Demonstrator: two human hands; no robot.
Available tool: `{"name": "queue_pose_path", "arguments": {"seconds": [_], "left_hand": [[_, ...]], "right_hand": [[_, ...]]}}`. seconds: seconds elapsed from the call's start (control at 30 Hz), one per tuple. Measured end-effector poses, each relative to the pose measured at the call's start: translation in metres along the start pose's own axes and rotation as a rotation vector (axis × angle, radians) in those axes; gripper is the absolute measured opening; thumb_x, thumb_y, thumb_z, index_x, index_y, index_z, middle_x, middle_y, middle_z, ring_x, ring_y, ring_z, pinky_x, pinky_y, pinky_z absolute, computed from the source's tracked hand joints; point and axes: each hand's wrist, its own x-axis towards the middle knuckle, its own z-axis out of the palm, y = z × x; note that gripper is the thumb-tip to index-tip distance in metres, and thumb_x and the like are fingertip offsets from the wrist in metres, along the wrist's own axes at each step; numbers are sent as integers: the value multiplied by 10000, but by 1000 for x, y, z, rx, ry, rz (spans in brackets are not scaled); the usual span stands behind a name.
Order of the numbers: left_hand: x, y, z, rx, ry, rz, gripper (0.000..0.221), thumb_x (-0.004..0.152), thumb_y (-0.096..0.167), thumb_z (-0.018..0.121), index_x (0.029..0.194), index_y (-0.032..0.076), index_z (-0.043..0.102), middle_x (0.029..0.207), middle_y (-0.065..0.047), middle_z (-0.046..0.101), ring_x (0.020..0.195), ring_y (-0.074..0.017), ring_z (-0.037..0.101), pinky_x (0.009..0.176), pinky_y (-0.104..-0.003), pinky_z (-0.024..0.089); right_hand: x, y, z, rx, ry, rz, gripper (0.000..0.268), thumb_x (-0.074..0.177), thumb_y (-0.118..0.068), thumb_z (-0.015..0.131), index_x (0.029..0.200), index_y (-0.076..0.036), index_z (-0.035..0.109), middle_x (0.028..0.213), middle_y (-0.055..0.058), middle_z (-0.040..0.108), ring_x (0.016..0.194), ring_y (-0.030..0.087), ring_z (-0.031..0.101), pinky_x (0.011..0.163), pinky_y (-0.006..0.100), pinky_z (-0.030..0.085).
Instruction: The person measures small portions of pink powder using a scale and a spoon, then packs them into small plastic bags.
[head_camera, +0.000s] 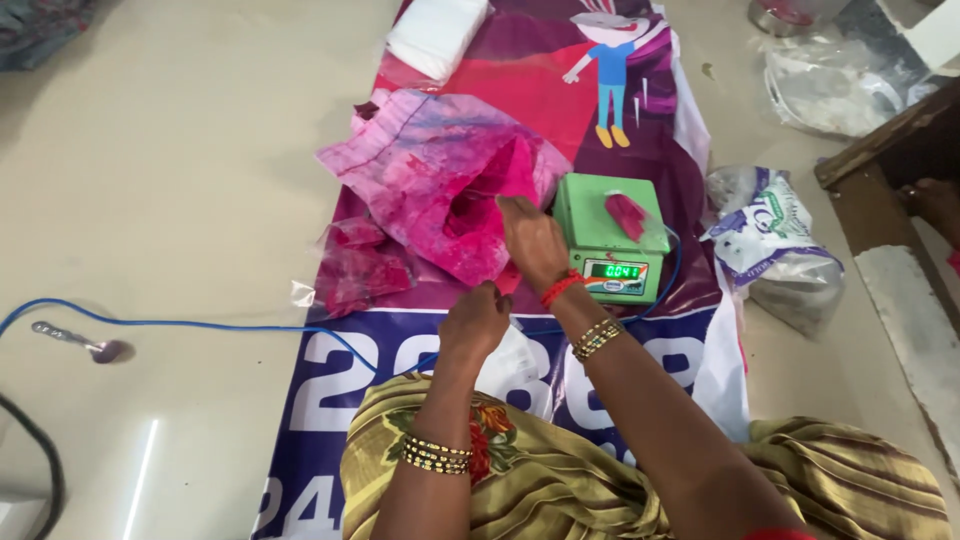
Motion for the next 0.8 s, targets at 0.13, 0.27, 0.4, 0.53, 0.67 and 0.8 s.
{"name": "queue_pose_path", "arguments": {"seconds": [0.13, 0.27, 0.4, 0.53, 0.67, 0.8], "left_hand": [[5, -6, 7, 13, 6, -11, 359, 969, 401, 587, 1163, 107, 654, 1127, -187, 717, 1088, -405, 678, 915, -547, 532], [7, -7, 12, 28, 13, 42, 371, 963, 392, 596, 1181, 98, 653, 1149, -188, 713, 1098, -406, 674, 926, -544, 526], [6, -1, 7, 69, -66, 22, 372, 966, 389, 594, 1187, 97, 658, 1165, -173, 716, 1105, -393, 676, 925, -539, 531], [17, -20, 22, 66, -32, 102, 379, 950, 381, 623, 1178, 81, 658, 1125, -208, 715, 1076, -416, 674, 910, -539, 530], [12, -13, 22, 81, -24, 142, 356, 949, 386, 631, 1091, 70, 713, 1064, -225, 735, 1039, -415, 698, 904, -524, 539], [5, 2, 24, 81, 12, 193, 364, 940, 379, 651, 1059, 41, 715, 1042, -231, 739, 1019, -419, 696, 878, -524, 533]], "right_hand": [[-9, -4, -17, -32, 5, -24, 271, 966, -59, 557, 1195, -9, 693, 1081, 220, 711, 886, 436, 691, 756, 518, 571], [-19, 11, -23, -15, 63, -4, 247, 969, -46, 605, 1195, -6, 695, 1061, 209, 713, 901, 419, 699, 761, 494, 576], [-41, 22, -38, 280, 185, 268, 212, 1003, -82, 649, 1183, 6, 719, 1005, 169, 758, 901, 317, 762, 777, 392, 616], [-91, 10, -109, 782, 325, 616, 254, 1003, -125, 642, 1168, 60, 693, 1020, 153, 758, 926, 260, 792, 792, 335, 652], [-164, 22, -187, 1049, 551, 746, 274, 1006, -64, 634, 1192, 137, 611, 1064, 199, 696, 973, 291, 759, 875, 349, 653], [-211, 54, -231, 758, 648, 817, 240, 1016, -15, 609, 1182, 158, 596, 1062, 210, 698, 955, 292, 768, 854, 353, 667]]}}
